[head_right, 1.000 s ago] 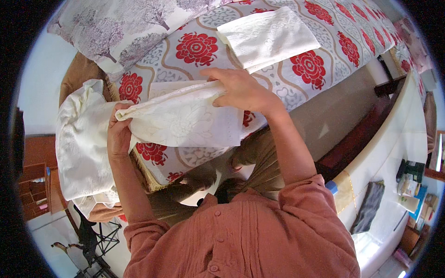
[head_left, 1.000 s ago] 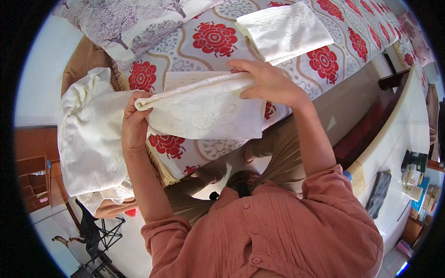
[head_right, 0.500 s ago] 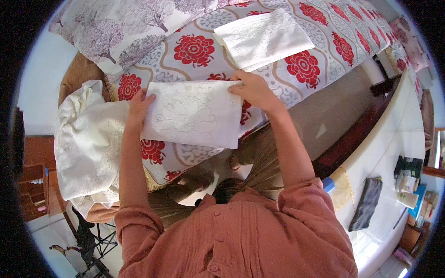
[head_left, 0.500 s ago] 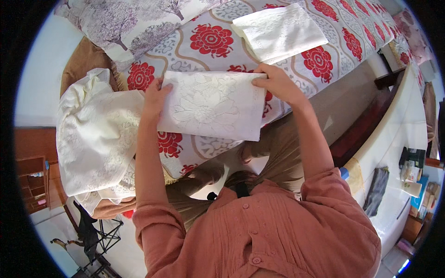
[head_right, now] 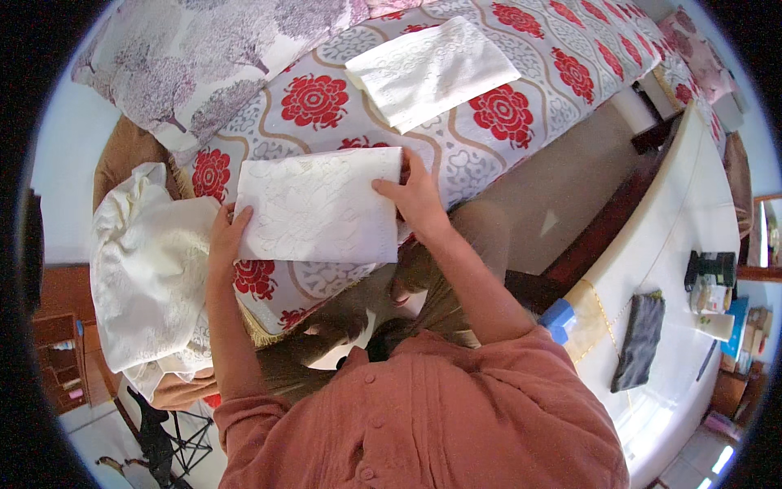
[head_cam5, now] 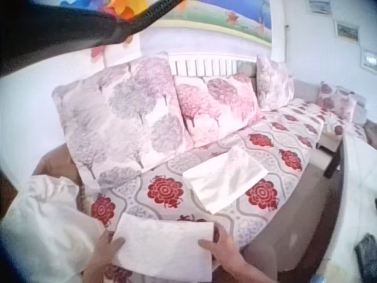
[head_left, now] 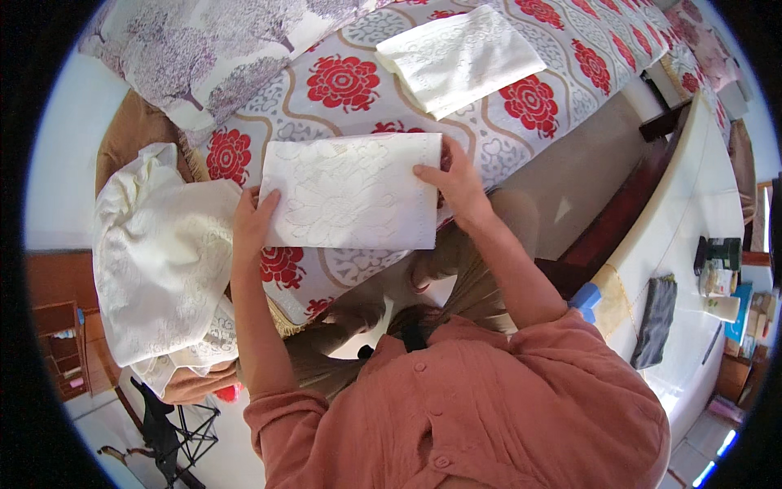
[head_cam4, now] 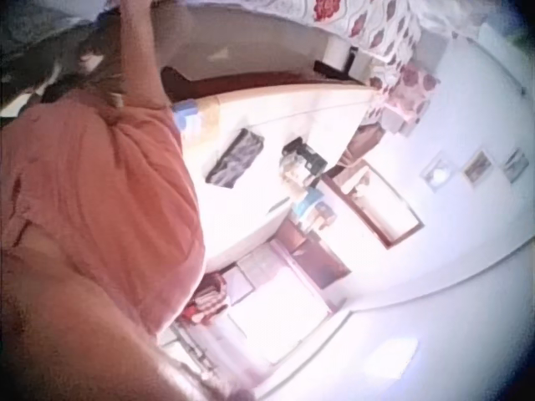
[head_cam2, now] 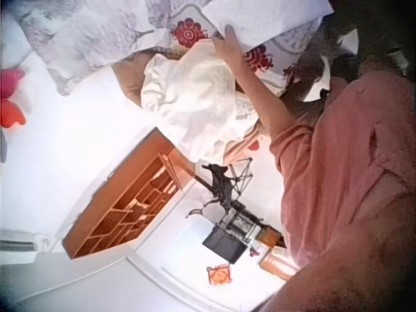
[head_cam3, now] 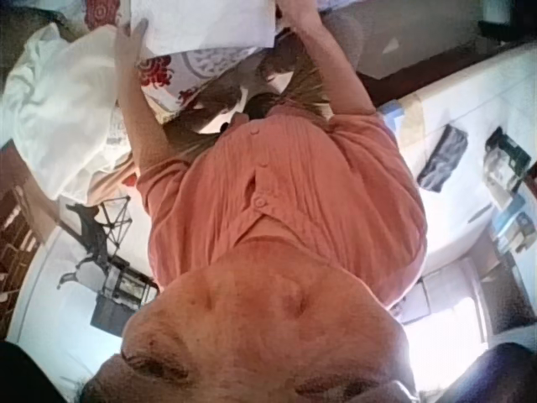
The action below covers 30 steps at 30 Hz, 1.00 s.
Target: The person sits on a bed and folds a large white patterned cloth by hand. They repeatedly unfold and refold the cloth to achieve a precise rectangular shape, smoothing the fabric with their hands throughout the process.
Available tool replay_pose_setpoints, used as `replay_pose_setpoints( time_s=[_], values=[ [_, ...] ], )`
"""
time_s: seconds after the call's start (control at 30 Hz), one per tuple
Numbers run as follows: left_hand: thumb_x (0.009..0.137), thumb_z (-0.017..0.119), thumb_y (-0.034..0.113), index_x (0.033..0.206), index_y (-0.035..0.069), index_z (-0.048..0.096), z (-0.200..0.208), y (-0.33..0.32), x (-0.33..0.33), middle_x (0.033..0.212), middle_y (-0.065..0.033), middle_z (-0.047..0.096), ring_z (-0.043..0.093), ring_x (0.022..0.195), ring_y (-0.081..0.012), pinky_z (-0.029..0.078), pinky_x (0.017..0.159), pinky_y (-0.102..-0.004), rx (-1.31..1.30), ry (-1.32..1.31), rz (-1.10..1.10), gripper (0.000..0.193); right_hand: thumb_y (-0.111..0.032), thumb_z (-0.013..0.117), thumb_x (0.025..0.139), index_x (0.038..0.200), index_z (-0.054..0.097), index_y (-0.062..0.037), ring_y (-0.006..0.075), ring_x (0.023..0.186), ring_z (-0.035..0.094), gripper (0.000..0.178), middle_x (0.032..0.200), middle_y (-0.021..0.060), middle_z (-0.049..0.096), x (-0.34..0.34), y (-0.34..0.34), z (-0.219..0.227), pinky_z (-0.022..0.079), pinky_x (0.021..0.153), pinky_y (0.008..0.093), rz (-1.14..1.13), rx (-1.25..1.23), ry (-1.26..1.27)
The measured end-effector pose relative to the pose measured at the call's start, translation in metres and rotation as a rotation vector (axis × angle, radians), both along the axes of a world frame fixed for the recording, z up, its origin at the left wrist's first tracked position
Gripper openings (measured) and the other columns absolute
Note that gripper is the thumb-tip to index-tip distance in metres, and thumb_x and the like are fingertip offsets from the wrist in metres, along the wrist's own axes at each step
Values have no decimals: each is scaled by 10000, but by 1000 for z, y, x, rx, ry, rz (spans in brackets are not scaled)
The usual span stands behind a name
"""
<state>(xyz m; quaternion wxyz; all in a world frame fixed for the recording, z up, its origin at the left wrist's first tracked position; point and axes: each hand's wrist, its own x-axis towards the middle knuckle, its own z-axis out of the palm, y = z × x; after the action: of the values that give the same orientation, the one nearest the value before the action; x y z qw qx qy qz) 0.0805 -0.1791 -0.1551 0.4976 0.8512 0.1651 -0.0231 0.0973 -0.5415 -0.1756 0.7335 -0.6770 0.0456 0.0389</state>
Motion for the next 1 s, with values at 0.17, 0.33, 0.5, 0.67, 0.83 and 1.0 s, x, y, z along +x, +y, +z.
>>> replay_pose_setpoints(
  time_s=[0.17,0.33,0.5,0.67,0.83,1.0],
  values=[
    [932,631,245,1160,-65,566,22,-15,-21,1048,-113,659,618,899,-157,491,796,-292,-321,29,-29,391,-88,692,849,1314,513,16,183,1050,598,508,1196,103,619,-30,0,13,474,928,343,173,317,260],
    [941,615,223,1152,-51,574,15,-20,-42,1022,-102,656,604,869,-149,481,793,-286,-143,-80,79,347,-80,625,898,1223,604,0,146,1040,597,336,1118,70,663,-8,-14,19,457,946,324,189,105,75],
    [937,633,225,1140,-30,585,-7,-22,-61,980,-86,658,585,839,-131,473,776,-278,-235,-132,257,330,-69,657,813,1096,667,-96,331,1043,630,285,1152,117,662,75,-45,31,522,847,405,-171,-1009,-647],
    [939,635,233,1167,-22,584,-4,-21,-56,1025,-101,651,597,878,-148,476,813,-284,-251,-87,240,346,-122,630,848,1033,692,-108,316,1011,641,196,1110,82,684,123,-63,15,521,844,403,55,-1140,-735],
    [959,595,210,1234,-19,561,10,-56,-38,1145,-126,613,597,1008,-209,471,900,-321,120,-506,265,359,-180,603,920,995,680,-58,352,838,670,162,914,159,696,135,-70,37,525,736,428,-54,-914,-544],
    [1002,496,412,1290,-1,570,53,-163,61,1223,-139,627,578,1149,-241,433,1015,-351,-599,-166,-150,509,-182,626,926,1029,666,-34,361,755,660,185,858,199,672,153,-91,52,511,673,397,-54,-726,-531]
  ],
)
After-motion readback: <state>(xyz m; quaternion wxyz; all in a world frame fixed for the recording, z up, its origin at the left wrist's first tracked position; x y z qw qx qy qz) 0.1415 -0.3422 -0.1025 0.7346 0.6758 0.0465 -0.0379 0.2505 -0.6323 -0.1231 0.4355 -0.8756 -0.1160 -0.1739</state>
